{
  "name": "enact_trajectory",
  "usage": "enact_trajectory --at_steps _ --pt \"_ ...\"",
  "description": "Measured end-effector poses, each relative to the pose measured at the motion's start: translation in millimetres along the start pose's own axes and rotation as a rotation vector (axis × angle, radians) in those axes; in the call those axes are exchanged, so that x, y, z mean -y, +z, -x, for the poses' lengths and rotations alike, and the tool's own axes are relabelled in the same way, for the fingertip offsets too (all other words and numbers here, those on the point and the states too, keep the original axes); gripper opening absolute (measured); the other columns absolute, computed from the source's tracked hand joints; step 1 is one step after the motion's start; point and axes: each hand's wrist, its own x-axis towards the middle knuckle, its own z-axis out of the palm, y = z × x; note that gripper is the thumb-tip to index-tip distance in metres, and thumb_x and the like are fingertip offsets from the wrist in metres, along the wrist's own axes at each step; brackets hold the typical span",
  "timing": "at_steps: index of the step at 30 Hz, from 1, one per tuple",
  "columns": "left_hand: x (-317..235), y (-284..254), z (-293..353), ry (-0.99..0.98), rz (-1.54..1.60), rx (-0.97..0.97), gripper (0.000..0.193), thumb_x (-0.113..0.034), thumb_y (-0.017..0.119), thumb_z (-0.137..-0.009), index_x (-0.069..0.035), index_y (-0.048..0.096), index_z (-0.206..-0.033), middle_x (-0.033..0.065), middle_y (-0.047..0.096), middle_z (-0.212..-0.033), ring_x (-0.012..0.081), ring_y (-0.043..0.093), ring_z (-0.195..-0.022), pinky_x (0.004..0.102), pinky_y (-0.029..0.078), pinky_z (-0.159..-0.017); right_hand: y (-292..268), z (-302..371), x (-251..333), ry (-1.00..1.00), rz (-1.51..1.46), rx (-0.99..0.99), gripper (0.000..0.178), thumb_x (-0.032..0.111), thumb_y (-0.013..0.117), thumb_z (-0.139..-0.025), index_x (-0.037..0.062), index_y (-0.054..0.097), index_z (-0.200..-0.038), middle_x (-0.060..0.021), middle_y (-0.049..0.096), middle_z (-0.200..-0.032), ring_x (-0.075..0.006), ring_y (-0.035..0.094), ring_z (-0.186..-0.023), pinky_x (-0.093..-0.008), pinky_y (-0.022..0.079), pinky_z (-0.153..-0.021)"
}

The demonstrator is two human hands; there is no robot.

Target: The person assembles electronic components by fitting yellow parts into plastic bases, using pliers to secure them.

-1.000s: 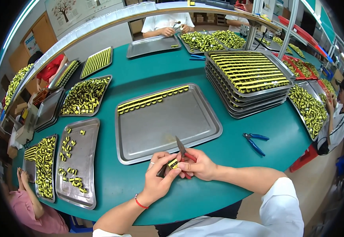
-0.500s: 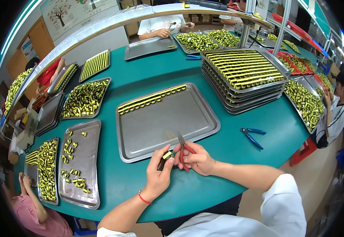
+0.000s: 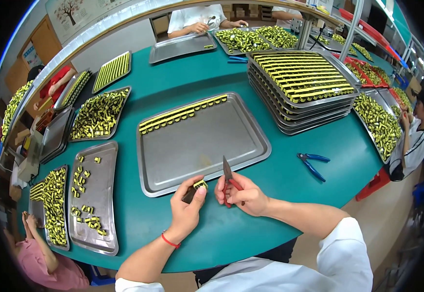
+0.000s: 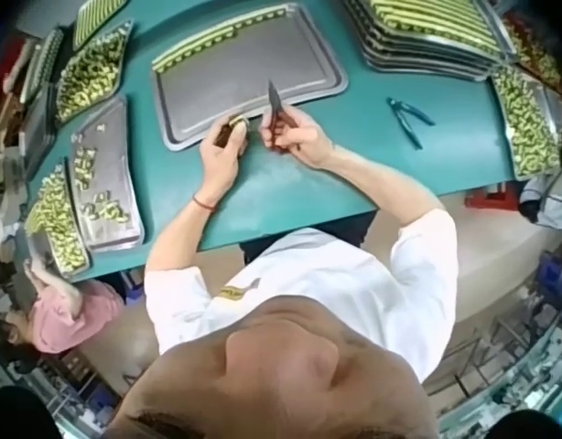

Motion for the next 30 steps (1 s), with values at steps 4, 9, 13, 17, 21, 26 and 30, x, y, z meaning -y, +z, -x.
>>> enact_trajectory --at_steps 4,9,13,17,21,26,30 --pt "1 -4 -10 -0.088 0.327 -0.007 0.032 -0.013 0.060 -0.098 0.002 0.054 -0.126 0.0036 0.057 -0.086 0.0098 0.050 -0.067 0.0257 0.041 -0.060 -4 -4 4 0.071 0.036 0.031 0.032 -0.003 0.052 -0.073 0.0068 0.048 -0.104 -0.0094 0.056 -0.089 -0.0208 0.056 -0.083 -0.0291 0.041 -0.066" --pt "-3 -4 -15 -0.131 0.393 -0.025 0.031 -0.011 0.062 -0.096 0.002 0.056 -0.123 0.0033 0.057 -0.088 0.0098 0.051 -0.070 0.0260 0.043 -0.062 1 2 14 0.221 0.052 0.080 0.030 -0.006 0.048 -0.074 0.0044 0.049 -0.102 -0.0148 0.059 -0.088 -0.0224 0.057 -0.072 -0.0277 0.038 -0.055" --pt "-10 2 -9 0.004 0.031 -0.073 0.027 -0.004 0.065 -0.092 0.001 0.059 -0.118 0.0022 0.059 -0.094 0.0081 0.053 -0.073 0.0238 0.046 -0.066 14 3 18 0.413 0.034 0.208 0.035 -0.009 0.043 -0.073 0.0004 0.049 -0.107 -0.0187 0.061 -0.092 -0.0307 0.066 -0.083 -0.0278 0.045 -0.053" --pt "5 -2 -12 0.250 -0.119 -0.084 0.029 0.004 0.068 -0.086 0.001 0.060 -0.114 0.0040 0.059 -0.094 0.0075 0.052 -0.071 0.0220 0.044 -0.062 17 5 9 0.494 -0.041 0.267 0.037 -0.010 0.041 -0.074 -0.0024 0.048 -0.109 -0.0211 0.060 -0.099 -0.0362 0.068 -0.090 -0.0318 0.054 -0.056" --pt "2 -6 -11 0.310 -0.234 -0.014 0.029 0.010 0.062 -0.086 0.004 0.057 -0.114 0.0081 0.057 -0.101 0.0096 0.056 -0.079 0.0225 0.046 -0.064 14 5 12 0.505 -0.051 0.281 0.037 -0.009 0.039 -0.073 -0.0037 0.048 -0.108 -0.0214 0.059 -0.100 -0.0368 0.068 -0.090 -0.0326 0.055 -0.054" --pt "-4 -4 -8 0.417 -0.287 0.013 0.034 0.014 0.061 -0.080 0.003 0.059 -0.113 0.0096 0.058 -0.093 0.0125 0.054 -0.075 0.0231 0.044 -0.062 16 8 9 0.484 -0.077 0.255 0.037 -0.009 0.040 -0.071 -0.0033 0.049 -0.107 -0.0217 0.060 -0.097 -0.0356 0.067 -0.083 -0.0314 0.054 -0.051" --pt "-1 -2 -5 0.452 -0.294 -0.013 0.037 0.013 0.066 -0.078 0.001 0.060 -0.113 0.0085 0.059 -0.091 0.0119 0.053 -0.069 0.0234 0.044 -0.059 14 11 3 0.484 -0.047 0.200 0.036 -0.010 0.040 -0.070 -0.0015 0.049 -0.103 -0.0188 0.059 -0.086 -0.0274 0.064 -0.068 -0.0280 0.041 -0.042"
